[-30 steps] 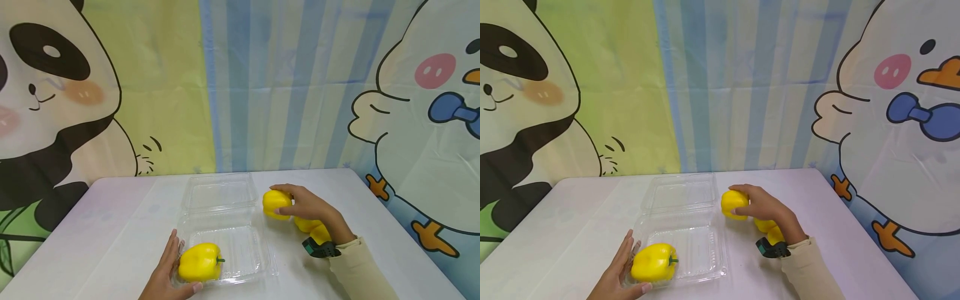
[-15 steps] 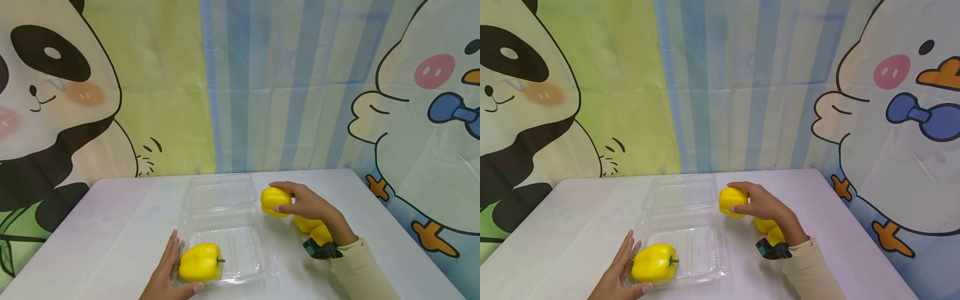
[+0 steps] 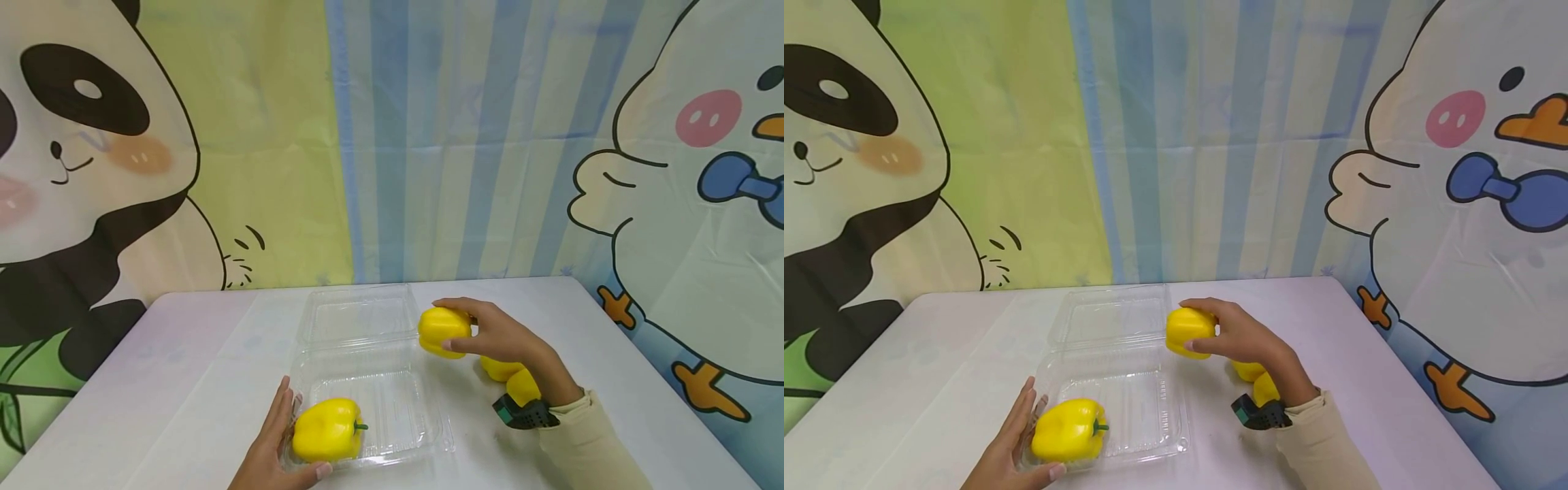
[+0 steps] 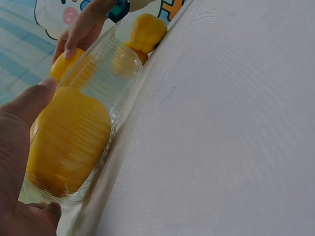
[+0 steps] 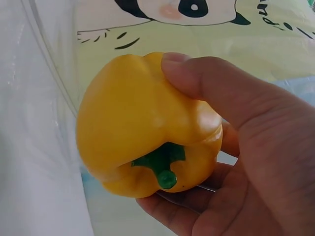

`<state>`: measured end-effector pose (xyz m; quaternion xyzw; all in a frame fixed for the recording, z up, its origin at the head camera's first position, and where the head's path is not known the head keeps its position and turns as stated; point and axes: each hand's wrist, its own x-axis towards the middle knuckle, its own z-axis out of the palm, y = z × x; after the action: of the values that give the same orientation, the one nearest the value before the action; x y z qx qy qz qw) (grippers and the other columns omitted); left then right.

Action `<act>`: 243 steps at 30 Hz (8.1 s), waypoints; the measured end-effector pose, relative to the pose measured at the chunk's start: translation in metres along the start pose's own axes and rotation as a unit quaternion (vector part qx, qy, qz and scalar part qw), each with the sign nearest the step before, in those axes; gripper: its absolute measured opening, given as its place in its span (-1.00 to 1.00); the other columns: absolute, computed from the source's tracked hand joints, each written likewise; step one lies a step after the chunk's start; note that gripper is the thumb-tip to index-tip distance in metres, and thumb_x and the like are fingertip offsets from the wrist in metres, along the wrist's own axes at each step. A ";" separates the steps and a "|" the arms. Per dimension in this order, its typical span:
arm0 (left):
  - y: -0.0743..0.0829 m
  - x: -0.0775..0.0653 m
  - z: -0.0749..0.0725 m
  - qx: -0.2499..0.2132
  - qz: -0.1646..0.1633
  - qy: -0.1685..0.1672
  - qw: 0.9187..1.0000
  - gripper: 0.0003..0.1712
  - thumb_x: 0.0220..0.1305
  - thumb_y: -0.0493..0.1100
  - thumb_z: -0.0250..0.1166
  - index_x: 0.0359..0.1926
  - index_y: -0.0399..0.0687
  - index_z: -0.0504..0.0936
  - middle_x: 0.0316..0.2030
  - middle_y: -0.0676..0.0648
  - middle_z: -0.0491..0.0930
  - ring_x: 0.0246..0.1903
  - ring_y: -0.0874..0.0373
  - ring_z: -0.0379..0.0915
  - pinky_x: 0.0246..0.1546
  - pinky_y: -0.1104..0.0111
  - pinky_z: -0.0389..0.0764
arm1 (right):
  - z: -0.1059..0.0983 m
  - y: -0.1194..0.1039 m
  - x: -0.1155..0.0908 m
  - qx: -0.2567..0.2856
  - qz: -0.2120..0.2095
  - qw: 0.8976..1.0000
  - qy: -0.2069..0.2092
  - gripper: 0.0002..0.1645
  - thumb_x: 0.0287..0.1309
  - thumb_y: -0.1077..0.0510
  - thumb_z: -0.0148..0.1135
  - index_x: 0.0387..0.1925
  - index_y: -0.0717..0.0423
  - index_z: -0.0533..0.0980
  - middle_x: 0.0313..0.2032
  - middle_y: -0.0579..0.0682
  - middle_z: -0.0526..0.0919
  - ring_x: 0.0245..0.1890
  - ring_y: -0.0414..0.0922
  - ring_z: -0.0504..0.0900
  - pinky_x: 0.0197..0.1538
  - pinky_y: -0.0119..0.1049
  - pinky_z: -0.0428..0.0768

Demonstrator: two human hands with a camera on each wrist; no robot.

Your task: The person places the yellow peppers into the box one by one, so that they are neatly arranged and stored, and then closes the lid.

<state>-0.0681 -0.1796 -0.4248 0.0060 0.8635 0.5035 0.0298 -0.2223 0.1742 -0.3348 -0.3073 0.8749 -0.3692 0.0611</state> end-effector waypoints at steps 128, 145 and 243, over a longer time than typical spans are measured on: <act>-0.002 -0.002 0.003 0.015 0.057 0.025 0.998 0.38 -0.09 0.08 0.57 0.52 -0.23 -0.15 0.53 0.00 -0.34 0.40 -0.12 -0.04 0.20 0.43 0.21 | 0.076 -0.041 0.007 -0.018 -0.084 0.957 -0.277 -0.31 0.05 -0.15 0.42 0.20 -0.13 0.39 -0.01 -0.35 0.48 -0.12 -0.34 0.46 0.01 -0.42 0.49; -0.002 -0.002 0.004 0.031 0.064 0.030 0.997 0.38 -0.09 0.08 0.58 0.52 -0.26 -0.13 0.53 -0.01 -0.31 0.39 -0.07 0.00 0.15 0.52 0.16 | 0.075 -0.036 0.006 -0.014 -0.096 0.957 -0.272 -0.21 0.13 -0.18 0.35 0.34 -0.05 0.34 0.16 -0.30 0.46 0.04 -0.36 0.44 0.16 -0.36 0.44; 0.004 -0.002 0.002 0.022 0.016 0.009 1.000 0.40 -0.06 0.15 0.54 0.53 -0.17 -0.21 0.53 0.04 -0.38 0.43 -0.09 -0.07 0.26 0.04 0.15 | -0.014 0.079 -0.143 0.007 0.092 0.994 0.059 0.35 -0.03 -0.01 0.51 0.54 -0.14 -0.23 0.46 0.33 -0.14 0.30 0.45 0.11 0.16 0.34 0.22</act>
<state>-0.0666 -0.1759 -0.4226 0.0157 0.8743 0.4849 0.0137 -0.1509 0.3089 -0.3964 -0.2029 0.8988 -0.3858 0.0456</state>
